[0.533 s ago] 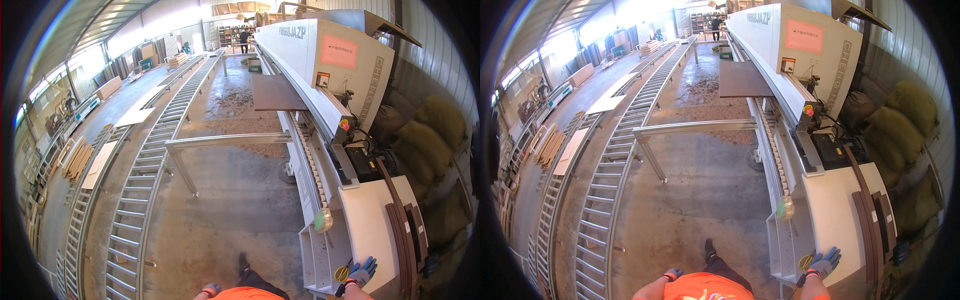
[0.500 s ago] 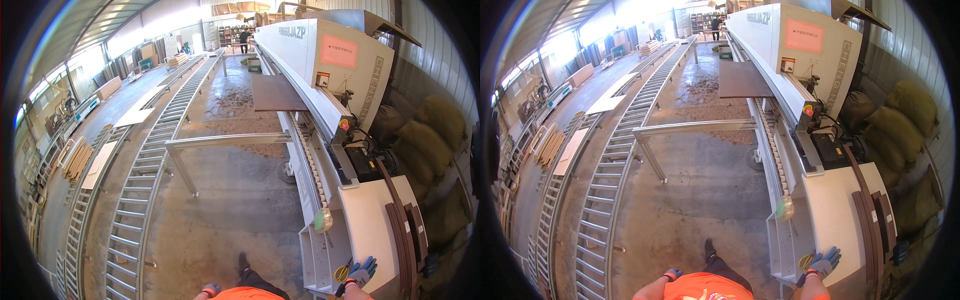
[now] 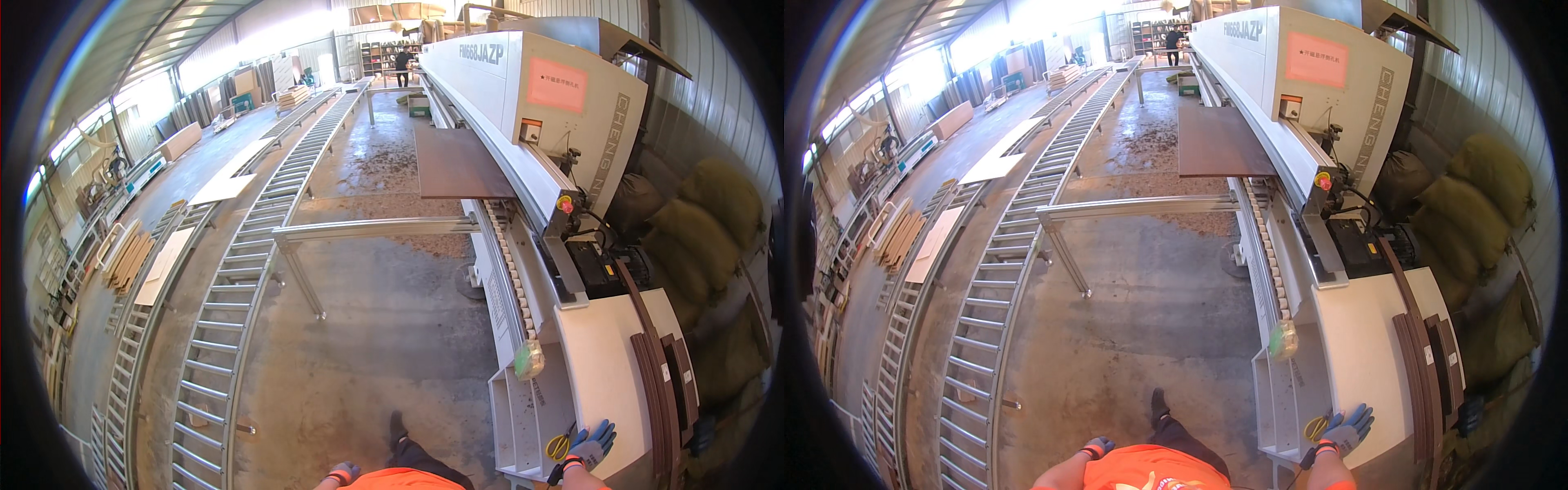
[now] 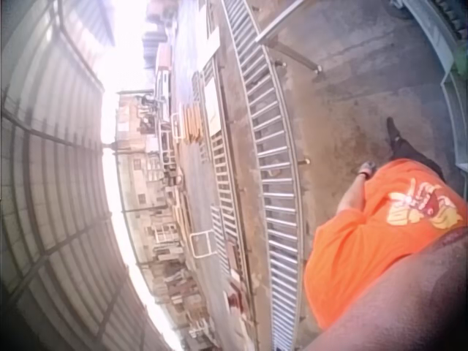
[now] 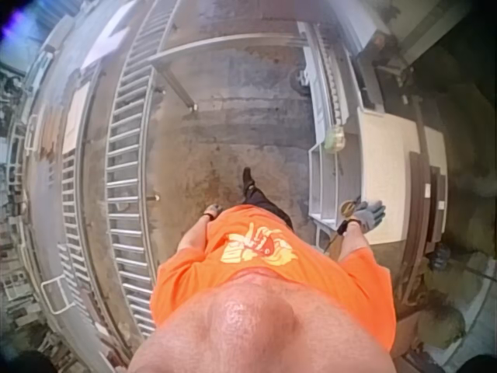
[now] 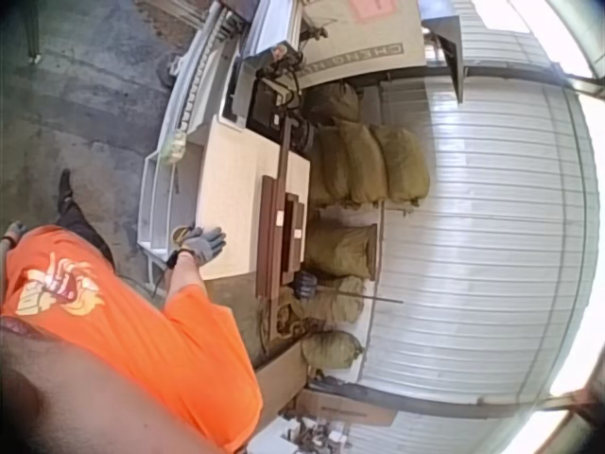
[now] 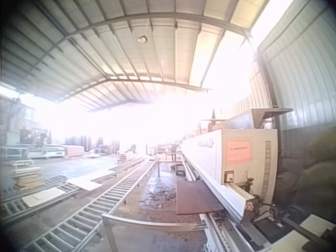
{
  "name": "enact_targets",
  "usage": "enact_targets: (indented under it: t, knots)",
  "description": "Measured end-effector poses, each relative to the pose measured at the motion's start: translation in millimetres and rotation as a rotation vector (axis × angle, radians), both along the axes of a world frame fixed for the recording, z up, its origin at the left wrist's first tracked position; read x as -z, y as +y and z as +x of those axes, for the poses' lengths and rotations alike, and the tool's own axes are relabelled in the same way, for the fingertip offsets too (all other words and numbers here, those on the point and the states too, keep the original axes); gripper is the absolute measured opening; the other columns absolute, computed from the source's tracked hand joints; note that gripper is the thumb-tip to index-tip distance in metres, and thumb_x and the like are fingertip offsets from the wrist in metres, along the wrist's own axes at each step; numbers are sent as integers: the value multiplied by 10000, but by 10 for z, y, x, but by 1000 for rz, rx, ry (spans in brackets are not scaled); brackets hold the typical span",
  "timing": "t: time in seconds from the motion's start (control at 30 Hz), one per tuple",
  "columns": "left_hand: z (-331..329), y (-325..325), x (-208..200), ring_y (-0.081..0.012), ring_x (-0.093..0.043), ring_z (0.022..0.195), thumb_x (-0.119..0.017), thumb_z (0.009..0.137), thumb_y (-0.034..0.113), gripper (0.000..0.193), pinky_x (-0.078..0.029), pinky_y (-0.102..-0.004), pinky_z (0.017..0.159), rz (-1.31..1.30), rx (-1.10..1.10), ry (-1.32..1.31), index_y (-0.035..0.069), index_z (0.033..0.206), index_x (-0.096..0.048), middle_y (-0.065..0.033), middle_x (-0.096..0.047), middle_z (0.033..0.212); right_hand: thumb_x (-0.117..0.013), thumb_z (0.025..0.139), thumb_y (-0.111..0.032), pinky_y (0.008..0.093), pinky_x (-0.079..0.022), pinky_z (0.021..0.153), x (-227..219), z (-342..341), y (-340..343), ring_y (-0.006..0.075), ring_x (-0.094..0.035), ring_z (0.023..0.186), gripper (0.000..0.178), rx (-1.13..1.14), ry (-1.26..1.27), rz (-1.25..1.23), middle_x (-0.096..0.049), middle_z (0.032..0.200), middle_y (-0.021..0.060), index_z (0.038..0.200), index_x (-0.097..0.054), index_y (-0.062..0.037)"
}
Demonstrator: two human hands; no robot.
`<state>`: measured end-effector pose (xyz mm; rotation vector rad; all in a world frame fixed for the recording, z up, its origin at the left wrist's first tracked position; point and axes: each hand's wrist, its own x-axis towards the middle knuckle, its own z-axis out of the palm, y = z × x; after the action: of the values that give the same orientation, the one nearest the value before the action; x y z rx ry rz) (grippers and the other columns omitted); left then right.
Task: The recorder is picking up, moving, and organizing wood furniture panels from a conveyor belt onto a workbench and machinery.
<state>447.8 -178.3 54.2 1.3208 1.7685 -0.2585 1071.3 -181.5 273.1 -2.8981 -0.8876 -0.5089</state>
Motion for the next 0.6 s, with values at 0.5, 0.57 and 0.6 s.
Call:
enact_targets:
  t: [0.5,0.57,0.6]
  knots:
    - [41,1,34,-326,-595,1089,-558,868,419,439,-456,-410,918,-8,-18,-2,66,1112,-650,-163,-646,1137,-486,925,-319,462,-292,1091,-76,-33,0,367,-360,1316,541,-14,7,28,-363,1451,162,1402,-385,-82]
    - [75,18,23,-329,-595,1087,-558,866,422,442,-456,-410,916,-11,-23,5,66,1112,-650,-162,-648,1131,-494,925,-312,449,-274,1106,-119,-54,17,347,-334,1341,555,13,50,11,-341,1470,144,1416,-364,-87]
    - [75,4,18,-329,-595,1087,-558,866,422,442,-456,-410,916,-12,-21,5,66,1112,-650,-162,-648,1131,-496,923,-313,453,-275,1105,-133,-66,33,348,-333,1341,556,7,58,16,-339,1470,146,1414,-367,-85]
